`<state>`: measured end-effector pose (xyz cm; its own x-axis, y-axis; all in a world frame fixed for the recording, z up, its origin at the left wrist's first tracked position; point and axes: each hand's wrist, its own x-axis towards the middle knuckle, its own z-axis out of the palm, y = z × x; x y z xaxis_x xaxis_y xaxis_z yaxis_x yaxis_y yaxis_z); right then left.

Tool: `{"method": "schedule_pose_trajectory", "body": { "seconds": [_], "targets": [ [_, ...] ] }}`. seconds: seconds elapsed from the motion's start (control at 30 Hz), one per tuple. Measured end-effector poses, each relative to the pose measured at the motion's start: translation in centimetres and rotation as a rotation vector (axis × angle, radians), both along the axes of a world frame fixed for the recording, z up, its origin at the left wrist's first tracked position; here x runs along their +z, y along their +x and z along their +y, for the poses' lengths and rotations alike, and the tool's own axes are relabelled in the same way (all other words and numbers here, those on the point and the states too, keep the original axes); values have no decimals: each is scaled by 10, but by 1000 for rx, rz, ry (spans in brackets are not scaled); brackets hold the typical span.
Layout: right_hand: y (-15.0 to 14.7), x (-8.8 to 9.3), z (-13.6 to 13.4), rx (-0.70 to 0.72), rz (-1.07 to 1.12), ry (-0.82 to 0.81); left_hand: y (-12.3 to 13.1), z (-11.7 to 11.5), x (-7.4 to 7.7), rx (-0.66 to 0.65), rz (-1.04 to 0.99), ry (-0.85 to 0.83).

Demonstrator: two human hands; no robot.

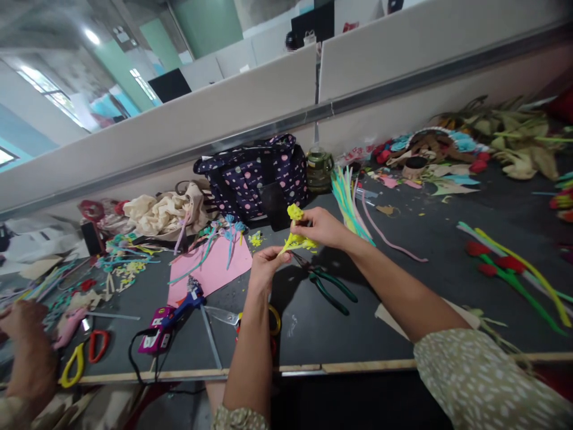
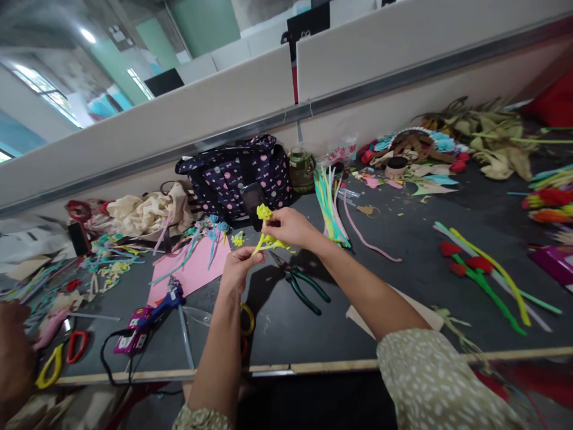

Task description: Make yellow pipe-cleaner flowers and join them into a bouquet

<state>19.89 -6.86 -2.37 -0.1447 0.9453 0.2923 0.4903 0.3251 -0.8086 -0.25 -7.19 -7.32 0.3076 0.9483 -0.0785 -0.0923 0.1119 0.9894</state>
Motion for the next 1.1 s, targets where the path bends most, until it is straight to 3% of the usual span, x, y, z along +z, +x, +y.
{"method": "schedule_pose_trajectory", "body": {
  "seconds": [0.33,0.67,0.9,1.1],
  "targets": [
    [4,3,0,55,59,31,2,-5,4,-186,-200,-162],
    [1,1,1,82,99,-10,8,-3,-3,-14,-218,-101],
    [-3,-5,3,157,193,-53,9,-3,-3,-100,-253,-91],
    [-12,-8,2,131,84,-62,8,1,-7,68,-223,3]
  ]
}}
